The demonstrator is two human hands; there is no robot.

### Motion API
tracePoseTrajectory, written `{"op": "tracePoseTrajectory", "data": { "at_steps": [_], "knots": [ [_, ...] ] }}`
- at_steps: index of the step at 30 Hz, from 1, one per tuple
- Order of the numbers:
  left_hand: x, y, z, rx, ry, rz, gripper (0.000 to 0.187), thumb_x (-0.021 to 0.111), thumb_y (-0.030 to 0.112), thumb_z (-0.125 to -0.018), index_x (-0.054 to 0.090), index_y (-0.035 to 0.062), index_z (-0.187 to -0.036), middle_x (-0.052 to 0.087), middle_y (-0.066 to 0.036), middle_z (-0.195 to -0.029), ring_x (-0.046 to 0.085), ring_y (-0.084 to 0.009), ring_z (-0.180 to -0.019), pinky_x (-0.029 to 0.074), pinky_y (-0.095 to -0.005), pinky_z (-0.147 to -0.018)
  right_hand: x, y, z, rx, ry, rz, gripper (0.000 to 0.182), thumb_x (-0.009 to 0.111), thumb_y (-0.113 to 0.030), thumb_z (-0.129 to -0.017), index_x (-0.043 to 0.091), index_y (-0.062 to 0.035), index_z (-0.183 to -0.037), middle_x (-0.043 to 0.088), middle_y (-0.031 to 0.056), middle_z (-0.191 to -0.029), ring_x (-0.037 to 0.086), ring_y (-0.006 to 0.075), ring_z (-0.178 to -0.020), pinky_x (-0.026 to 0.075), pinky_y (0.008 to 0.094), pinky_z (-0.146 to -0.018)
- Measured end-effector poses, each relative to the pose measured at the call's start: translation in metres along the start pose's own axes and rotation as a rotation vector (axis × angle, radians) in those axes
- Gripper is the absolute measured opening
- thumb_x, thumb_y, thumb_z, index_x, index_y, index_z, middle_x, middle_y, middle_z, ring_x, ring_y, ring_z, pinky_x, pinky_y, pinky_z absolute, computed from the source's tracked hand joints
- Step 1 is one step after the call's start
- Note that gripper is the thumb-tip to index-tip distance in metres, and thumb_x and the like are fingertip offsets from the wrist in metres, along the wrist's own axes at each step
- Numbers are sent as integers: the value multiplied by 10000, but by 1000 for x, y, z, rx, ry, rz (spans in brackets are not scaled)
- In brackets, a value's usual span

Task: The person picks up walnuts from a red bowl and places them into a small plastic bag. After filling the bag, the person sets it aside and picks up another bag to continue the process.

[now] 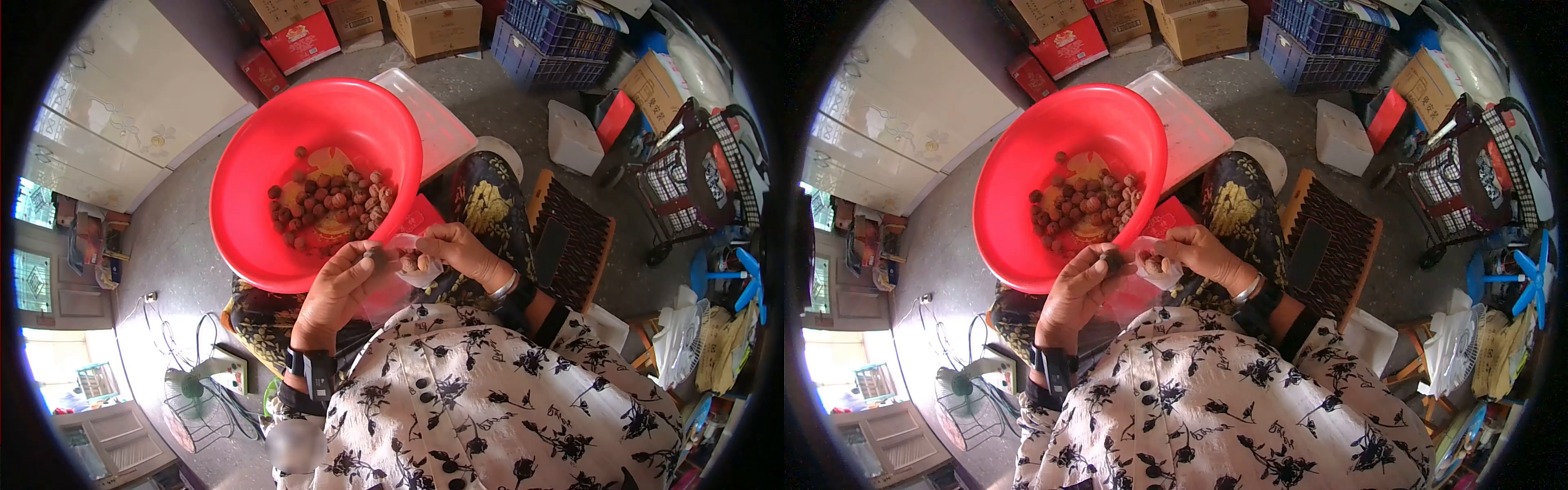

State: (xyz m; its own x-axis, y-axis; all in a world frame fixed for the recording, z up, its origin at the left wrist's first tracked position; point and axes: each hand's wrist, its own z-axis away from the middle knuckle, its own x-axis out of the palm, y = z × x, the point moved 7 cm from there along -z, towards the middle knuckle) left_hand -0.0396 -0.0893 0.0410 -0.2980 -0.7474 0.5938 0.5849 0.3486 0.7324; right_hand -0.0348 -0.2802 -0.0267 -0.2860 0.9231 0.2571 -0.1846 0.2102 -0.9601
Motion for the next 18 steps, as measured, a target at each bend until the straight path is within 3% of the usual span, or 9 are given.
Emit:
{"op": "tracePoseTrajectory", "data": {
  "at_steps": [2, 4, 11, 14, 16, 18],
  "knots": [
    [-4, -3, -2, -12, 23, -64, 378, 558, 101, -1019, 499, -15, -1375, 622, -158, -1282, 650, -274, -1155, 547, -354, -990, -1, 1, 0, 11, 15, 14, 266, 682, -264, -988, 705, -63, -814, 649, -45, -706, 568, 24, -685, 457, 217, -641],
    [-10, -3, -8, -11, 84, -414, 376, 581, 109, -1017, 514, -26, -1362, 644, -144, -1241, 677, -223, -1065, 576, -334, -919, 1, -2, 1, 22, 11, 4, 269, 682, -268, -988, 706, -63, -814, 645, -48, -707, 563, 22, -683, 456, 218, -639],
    [3, -3, -22, -24, 36, -560, 345, 603, 66, -994, 558, -37, -1320, 657, -103, -1200, 691, -177, -975, 586, -306, -877, 2, -1, 1, 16, 12, 11, 288, 680, -280, -990, 708, -60, -806, 654, -42, -732, 564, 16, -709, 451, 207, -654],
    [3, 0, -23, 37, 18, -702, 359, 605, 69, -989, 562, -20, -1334, 666, -74, -1120, 683, -147, -905, 586, -283, -785, -1, 1, 0, 15, 1, 38, 283, 678, -273, -991, 713, -55, -814, 658, -41, -746, 562, 16, -726, 454, 210, -666],
    [-9, 0, -22, 31, 98, -860, 406, 615, 84, -985, 549, 30, -1382, 665, -42, -1007, 652, -108, -749, 551, -257, -633, 0, 1, 1, 19, -1, 32, 283, 675, -272, -993, 712, -51, -819, 649, -45, -743, 555, 17, -727, 453, 214, -667],
    [-13, -2, -18, -22, 157, -908, 444, 628, 96, -979, 532, 62, -1412, 649, -28, -917, 618, -96, -675, 519, -252, -580, 2, 0, 1, 23, -5, 26, 284, 673, -270, -994, 712, -46, -824, 639, -49, -741, 549, 18, -729, 451, 219, -667]
  ]
}}
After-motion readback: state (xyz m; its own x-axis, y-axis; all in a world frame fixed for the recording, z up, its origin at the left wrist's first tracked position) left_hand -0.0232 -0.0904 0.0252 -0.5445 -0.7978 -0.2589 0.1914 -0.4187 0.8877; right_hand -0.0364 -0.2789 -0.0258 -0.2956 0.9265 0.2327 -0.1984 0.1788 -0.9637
